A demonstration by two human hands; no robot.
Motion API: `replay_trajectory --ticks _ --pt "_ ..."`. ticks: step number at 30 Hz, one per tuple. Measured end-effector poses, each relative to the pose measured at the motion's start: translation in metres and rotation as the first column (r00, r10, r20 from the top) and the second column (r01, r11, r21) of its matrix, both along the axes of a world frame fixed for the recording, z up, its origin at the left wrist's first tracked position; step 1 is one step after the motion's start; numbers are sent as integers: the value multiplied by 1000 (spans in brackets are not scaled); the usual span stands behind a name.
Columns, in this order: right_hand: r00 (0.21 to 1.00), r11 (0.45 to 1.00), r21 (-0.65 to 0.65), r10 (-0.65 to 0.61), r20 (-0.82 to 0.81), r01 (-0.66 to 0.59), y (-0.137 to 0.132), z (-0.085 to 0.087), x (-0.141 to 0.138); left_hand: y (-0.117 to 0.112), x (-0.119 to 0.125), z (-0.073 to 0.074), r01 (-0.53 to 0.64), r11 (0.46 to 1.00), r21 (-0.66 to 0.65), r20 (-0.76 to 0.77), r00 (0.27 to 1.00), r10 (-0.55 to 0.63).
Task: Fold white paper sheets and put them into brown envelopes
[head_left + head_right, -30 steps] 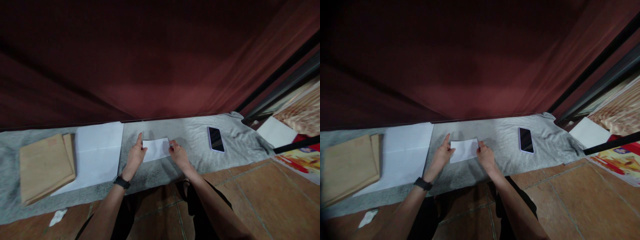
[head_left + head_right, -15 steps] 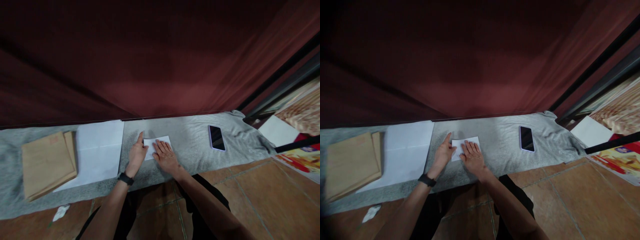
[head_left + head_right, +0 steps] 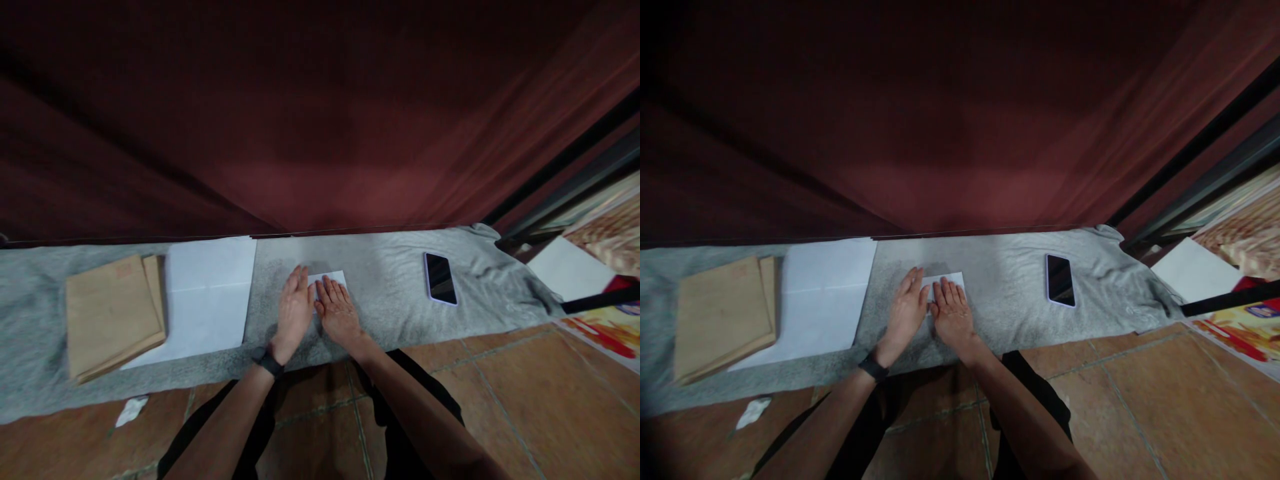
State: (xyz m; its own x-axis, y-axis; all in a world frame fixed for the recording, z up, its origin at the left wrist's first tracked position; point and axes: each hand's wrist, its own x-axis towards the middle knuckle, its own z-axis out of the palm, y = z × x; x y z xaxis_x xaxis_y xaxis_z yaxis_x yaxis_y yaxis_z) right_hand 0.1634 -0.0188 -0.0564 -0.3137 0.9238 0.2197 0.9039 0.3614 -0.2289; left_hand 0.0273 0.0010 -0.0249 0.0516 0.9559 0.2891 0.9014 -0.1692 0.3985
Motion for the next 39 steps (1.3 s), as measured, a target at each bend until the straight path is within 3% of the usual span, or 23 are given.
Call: replay_trajectory --ticks 3,8,18,26,31,39 --pt "999 999 11 44 16 -44 0 -4 2 -10 19 -17 176 984 -30 -20 984 -177" --pt "997 998 21 51 52 -52 0 -9 5 -16 26 -30 173 976 -135 -79 980 -185" --pt "997 999 -5 -42 57 42 4 -4 20 -21 6 -27 170 973 -159 -227 952 -203" --pt "990 989 -58 -134 42 136 8 3 37 -20 -22 -15 338 913 -229 -259 883 -392" --pt "989 986 -81 -144 37 146 8 6 37 -20 -25 -7 363 894 -263 -287 855 -432" --pt "987 984 -85 -154 34 156 7 10 37 -25 -27 -7 371 896 -243 -308 847 -434"
